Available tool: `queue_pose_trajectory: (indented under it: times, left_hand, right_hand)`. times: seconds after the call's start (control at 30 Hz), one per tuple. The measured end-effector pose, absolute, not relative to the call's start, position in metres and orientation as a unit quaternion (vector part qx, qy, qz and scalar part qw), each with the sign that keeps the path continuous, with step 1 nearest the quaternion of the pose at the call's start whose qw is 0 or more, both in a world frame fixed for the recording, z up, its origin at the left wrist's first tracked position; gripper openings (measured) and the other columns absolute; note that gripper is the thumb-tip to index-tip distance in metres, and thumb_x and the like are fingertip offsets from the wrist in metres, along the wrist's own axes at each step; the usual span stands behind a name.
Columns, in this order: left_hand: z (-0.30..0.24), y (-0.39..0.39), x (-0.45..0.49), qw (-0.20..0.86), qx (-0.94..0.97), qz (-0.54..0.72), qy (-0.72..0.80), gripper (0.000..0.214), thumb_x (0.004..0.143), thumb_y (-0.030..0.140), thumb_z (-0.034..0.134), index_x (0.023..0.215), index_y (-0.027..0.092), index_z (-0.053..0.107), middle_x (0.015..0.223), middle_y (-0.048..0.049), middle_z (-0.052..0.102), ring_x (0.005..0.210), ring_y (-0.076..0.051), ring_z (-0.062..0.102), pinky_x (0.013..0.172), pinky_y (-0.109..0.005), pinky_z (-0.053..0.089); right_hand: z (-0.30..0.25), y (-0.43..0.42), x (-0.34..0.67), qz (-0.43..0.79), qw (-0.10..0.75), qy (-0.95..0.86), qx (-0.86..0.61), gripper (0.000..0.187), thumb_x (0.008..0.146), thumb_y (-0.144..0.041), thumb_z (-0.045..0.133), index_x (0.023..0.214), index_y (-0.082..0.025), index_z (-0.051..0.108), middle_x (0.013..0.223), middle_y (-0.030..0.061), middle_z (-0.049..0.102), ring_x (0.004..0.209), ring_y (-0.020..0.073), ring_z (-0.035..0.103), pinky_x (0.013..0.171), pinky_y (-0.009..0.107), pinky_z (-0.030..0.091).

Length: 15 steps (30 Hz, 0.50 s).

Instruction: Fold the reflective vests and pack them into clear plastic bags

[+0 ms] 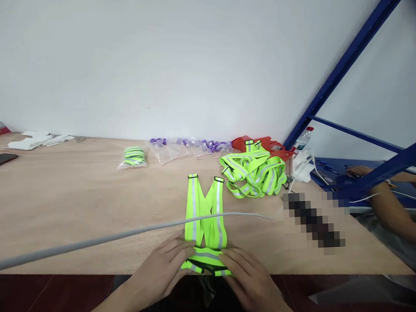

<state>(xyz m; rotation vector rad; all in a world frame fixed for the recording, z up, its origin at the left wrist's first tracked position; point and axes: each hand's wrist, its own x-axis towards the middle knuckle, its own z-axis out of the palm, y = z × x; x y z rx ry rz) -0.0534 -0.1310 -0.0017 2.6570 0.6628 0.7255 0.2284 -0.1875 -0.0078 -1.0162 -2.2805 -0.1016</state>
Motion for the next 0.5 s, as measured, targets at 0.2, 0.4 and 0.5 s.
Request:
queue_pose_trajectory:
  times: [0.2, 0.4, 0.5]
  left_hand:
    - [0.009, -0.118, -0.048, 0.228, 0.906, 0.242, 0.260, 0.023, 0.105, 0.026, 0.049, 0.126, 0.024, 0.057, 0.124, -0.0067, 0.070, 0.124, -0.024, 0.060, 0.113, -0.041, 0.045]
    - [0.013, -0.111, -0.034, 0.275, 0.873, 0.238, 0.325, 0.030, 0.109, 0.032, 0.035, 0.111, 0.022, 0.063, 0.114, -0.0078, 0.070, 0.108, -0.024, 0.063, 0.100, -0.040, 0.051]
    - [0.014, -0.107, -0.027, 0.275, 0.855, 0.252, 0.360, 0.034, 0.110, 0.034, 0.033, 0.113, 0.022, 0.064, 0.120, -0.0083, 0.068, 0.114, -0.025, 0.060, 0.103, -0.042, 0.050]
  right_hand:
    - [0.002, -0.175, 0.227, 0.096, 0.319, -0.838, -0.433, 0.021, 0.100, -0.017, 0.052, 0.117, -0.022, 0.064, 0.103, 0.0060, 0.076, 0.094, 0.0208, 0.070, 0.084, 0.033, 0.058]
    - [0.006, -0.158, 0.227, 0.156, 0.293, -0.813, -0.478, 0.018, 0.103, -0.023, 0.047, 0.100, -0.023, 0.065, 0.094, 0.0056, 0.071, 0.089, 0.0224, 0.067, 0.079, 0.034, 0.056]
    - [0.006, -0.149, 0.229, 0.143, 0.282, -0.813, -0.489, 0.020, 0.103, -0.023, 0.044, 0.098, -0.022, 0.063, 0.098, 0.0071, 0.070, 0.091, 0.0227, 0.067, 0.080, 0.035, 0.057]
